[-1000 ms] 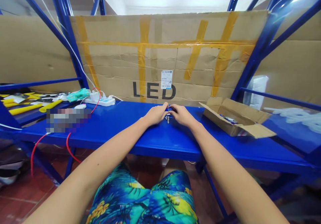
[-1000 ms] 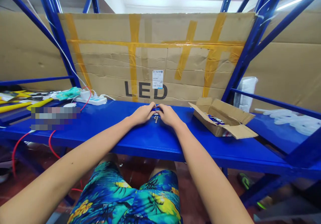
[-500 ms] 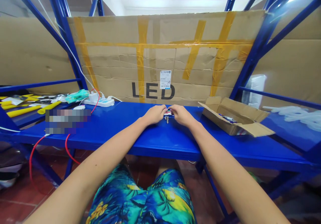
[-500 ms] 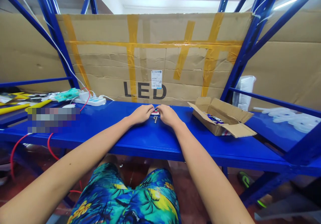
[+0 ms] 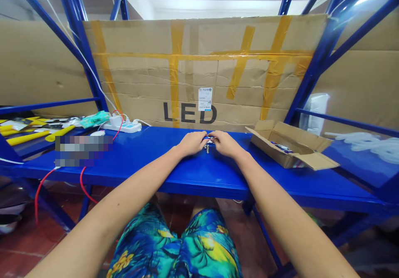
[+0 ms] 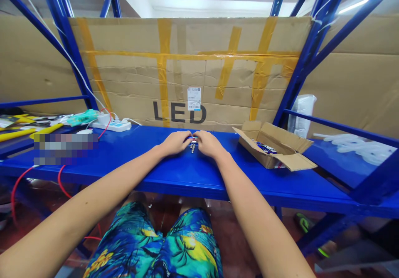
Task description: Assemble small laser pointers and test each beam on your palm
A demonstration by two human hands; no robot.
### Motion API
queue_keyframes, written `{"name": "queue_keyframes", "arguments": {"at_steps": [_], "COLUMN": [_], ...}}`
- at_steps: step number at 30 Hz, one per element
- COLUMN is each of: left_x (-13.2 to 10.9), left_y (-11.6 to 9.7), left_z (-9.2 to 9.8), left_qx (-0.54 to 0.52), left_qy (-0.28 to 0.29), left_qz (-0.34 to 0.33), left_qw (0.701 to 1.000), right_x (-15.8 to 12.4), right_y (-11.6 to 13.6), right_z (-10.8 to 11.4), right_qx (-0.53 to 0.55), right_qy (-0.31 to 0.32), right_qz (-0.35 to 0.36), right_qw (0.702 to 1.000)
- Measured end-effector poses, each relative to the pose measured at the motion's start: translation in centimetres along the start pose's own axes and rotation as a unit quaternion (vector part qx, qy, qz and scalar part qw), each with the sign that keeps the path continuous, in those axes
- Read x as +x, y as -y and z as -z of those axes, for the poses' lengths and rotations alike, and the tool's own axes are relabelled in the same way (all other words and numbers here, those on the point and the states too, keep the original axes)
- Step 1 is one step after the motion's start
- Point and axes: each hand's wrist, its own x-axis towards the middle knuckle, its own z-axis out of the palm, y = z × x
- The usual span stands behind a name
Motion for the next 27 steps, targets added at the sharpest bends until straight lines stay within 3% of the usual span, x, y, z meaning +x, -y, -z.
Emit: {"name": "queue_keyframes", "arguments": {"at_steps": [7, 22, 27], "left_x": [-0.02, -0.09, 0.23], "left_y": [-0.20, -0.53, -0.18], "left_z": [0.11, 0.27, -0.10], "left_qx": [0.041, 0.057, -0.053], "left_qy": [-0.009, 0.009, -0.026], "left_qz": [-0.022, -0.037, -0.016], "left_qw": [0.999, 0.998, 0.998], "right_x": [-0.02, -0.14, 0.14], "right_y": [0.69, 0.49, 0.13], "right_z": [0.21, 0.35, 0.22], "right_qx": [-0.043, 0.004, 0.030], "right_qy": [0.009, 0.012, 0.017], "right_qz": [-0.018, -0.020, -0.041], "right_qw": [0.999, 1.000, 0.999]}}
